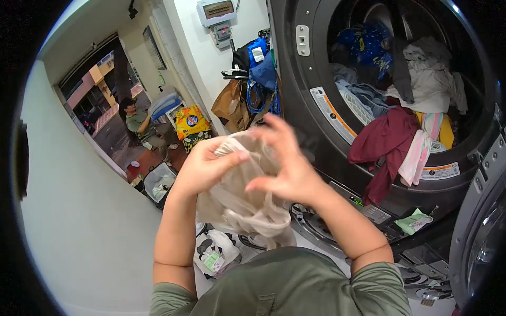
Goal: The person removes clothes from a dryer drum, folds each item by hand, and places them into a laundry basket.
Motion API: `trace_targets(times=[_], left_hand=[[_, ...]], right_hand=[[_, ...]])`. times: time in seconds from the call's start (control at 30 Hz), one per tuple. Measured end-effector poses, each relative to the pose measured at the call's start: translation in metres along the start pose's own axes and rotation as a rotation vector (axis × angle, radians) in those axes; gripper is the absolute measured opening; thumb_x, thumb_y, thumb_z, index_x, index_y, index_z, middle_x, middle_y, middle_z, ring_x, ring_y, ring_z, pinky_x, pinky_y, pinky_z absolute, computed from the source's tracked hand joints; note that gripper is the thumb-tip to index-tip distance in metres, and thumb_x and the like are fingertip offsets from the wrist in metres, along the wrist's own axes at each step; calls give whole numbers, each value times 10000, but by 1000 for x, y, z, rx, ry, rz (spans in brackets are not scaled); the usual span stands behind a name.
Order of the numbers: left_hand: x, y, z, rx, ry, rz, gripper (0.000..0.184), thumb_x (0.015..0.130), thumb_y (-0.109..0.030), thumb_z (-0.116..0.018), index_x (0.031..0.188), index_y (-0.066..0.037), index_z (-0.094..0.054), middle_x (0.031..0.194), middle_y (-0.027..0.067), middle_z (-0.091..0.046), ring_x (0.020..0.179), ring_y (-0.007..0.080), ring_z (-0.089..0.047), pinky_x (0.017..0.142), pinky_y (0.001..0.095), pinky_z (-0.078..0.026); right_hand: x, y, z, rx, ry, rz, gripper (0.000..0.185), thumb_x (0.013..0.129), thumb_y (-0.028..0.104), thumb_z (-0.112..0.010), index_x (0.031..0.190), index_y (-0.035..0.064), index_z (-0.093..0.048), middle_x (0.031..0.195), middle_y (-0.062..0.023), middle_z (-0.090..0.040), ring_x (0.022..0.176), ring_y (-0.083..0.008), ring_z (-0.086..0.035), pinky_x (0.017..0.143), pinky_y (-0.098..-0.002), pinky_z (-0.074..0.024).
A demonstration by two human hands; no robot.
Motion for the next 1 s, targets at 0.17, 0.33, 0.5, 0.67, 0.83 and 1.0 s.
trace_targets(times=[0.17,0.33,0.5,0.67,0.83,1.0], left_hand=[[-5,-35,-2,448,210,-19,151,822,-117,-755,884,-10,-669,809,-24,-605,727,46,-524,640,231,-438],[-17,-49,0,562,233,-334,227,747,87,-580,929,-21,-662,1028,72,-541,778,196,-606,690,334,-507],[-25,-61,77,1313,-446,-258,346,807,55,-504,1089,-68,-664,1082,187,-557,850,413,-655,775,475,-543],[-42,-42,120,1660,-390,-12,236,849,-63,-564,1061,35,-593,1055,191,-558,828,402,-648,751,457,-533],[-76,-48,131,1445,-131,-142,355,734,-196,-776,975,24,-638,997,141,-550,836,323,-626,723,376,-522],[-79,-8,207,278,-391,44,183,862,-117,-693,977,23,-664,918,47,-642,755,120,-614,680,269,-516]], right_hand=[[-15,-41,-36,-512,375,166,77,727,77,-665,800,102,-670,804,-49,-642,804,-298,-632,719,-407,-488],[5,20,33,-1244,-33,416,47,674,146,-634,657,103,-628,760,-71,-528,775,-253,-534,700,-384,-397],[-7,-1,34,-1648,218,369,142,731,173,-616,768,72,-708,964,-101,-526,953,-263,-519,811,-367,-415],[-14,-4,82,-1662,517,112,140,797,190,-615,875,105,-693,1059,-100,-562,1068,-276,-550,799,-377,-454],[12,37,136,-999,409,96,358,677,298,-835,872,68,-641,1011,-110,-605,936,-245,-611,790,-369,-476],[37,-16,187,-142,-66,-432,359,820,361,-768,761,28,-648,717,-7,-625,614,-111,-591,542,-250,-442]])
Point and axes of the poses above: each hand's wrist, its own x-axis towards the middle knuckle, its own z-axis out of the back of the hand, y = z × x, the point moved 10 cm from there along x, towards the middle knuckle
